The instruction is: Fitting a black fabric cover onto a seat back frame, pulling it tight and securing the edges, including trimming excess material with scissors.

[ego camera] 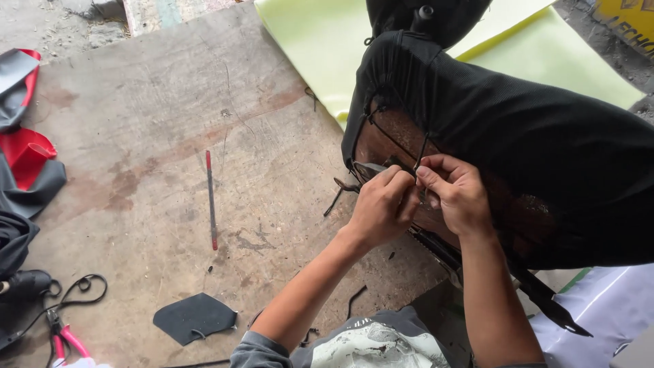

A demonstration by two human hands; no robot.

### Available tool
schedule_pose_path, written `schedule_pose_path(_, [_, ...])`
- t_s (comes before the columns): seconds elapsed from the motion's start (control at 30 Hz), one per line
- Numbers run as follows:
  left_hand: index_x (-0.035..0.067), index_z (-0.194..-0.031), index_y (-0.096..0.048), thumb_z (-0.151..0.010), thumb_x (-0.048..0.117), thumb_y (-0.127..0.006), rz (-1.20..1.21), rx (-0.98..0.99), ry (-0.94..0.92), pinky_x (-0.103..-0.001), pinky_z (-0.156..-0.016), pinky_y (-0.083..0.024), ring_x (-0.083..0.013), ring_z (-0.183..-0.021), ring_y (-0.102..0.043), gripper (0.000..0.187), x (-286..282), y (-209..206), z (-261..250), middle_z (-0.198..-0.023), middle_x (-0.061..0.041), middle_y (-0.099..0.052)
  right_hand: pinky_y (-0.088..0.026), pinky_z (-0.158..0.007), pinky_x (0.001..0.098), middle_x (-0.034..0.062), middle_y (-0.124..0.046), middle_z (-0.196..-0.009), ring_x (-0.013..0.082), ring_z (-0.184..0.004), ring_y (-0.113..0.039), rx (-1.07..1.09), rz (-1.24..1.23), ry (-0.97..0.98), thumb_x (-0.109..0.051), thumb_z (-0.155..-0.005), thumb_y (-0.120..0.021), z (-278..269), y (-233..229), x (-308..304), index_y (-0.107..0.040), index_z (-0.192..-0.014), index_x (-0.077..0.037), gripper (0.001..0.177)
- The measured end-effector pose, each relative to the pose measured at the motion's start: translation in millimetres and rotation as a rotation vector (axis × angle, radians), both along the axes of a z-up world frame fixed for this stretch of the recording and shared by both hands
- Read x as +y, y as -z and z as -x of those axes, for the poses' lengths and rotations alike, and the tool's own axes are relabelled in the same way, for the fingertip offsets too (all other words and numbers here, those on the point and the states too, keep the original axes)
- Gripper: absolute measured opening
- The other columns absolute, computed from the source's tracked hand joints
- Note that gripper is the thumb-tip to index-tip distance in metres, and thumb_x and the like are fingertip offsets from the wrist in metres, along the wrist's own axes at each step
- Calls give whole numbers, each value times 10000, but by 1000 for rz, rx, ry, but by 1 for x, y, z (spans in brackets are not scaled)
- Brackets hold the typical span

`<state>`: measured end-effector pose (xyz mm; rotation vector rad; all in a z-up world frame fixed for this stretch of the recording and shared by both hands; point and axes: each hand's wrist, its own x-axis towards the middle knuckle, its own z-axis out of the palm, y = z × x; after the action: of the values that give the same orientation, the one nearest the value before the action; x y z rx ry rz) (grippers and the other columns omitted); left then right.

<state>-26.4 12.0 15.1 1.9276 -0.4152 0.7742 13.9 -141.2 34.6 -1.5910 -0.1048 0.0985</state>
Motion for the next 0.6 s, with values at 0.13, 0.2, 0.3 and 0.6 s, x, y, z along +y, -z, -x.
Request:
schedule_pose_path(0.13, [79, -996, -585, -1022, 159, -615, 406, 187, 274, -435, -932, -475, -348, -1084, -595, 89, 11, 8, -1, -1109, -131, -534, -437, -449, 242, 116, -691, -667, 138, -467, -617, 17, 343, 10, -200, -1022, -738, 11, -38, 11, -755, -1110, -104, 131])
schedule_pose_path(0.2, [63, -1029, -590, -1067, 239, -600, 603, 311, 407, -497, -1133, -408, -351, -1320, -561, 180, 14, 19, -5, -1315, -183, -565, -467, -514, 242, 52, -702, -600, 128, -502, -660, 38, 564, 9, -322, -1027, -756, 14, -67, 19, -798, -1152, -225, 164])
schedule_pose_path(0.3, [74, -1084, -560, -1100, 173, -540, 1104, 558, 670, -313, -464, -473, -199, -606, -655, 102, 17, 7, -11, -1191, -146, -655, -478, -542, 225, -6, -699, -632, 90, -556, -661, -186, 759, 27, -267, -1015, -785, 8, -100, 20, -822, -1017, -250, 41])
schedule_pose_path(0.6, [194, -935, -609, -943, 145, -718, -263, -79, -21, -451, -586, -590, -303, -865, -631, 120, 53, -76, -4, -1061, -20, -507, -521, -521, 442, 189, -716, -865, 290, -631, -631, -579, 722, -533, -32, -905, -774, -35, -129, 19, -794, -975, -10, 77])
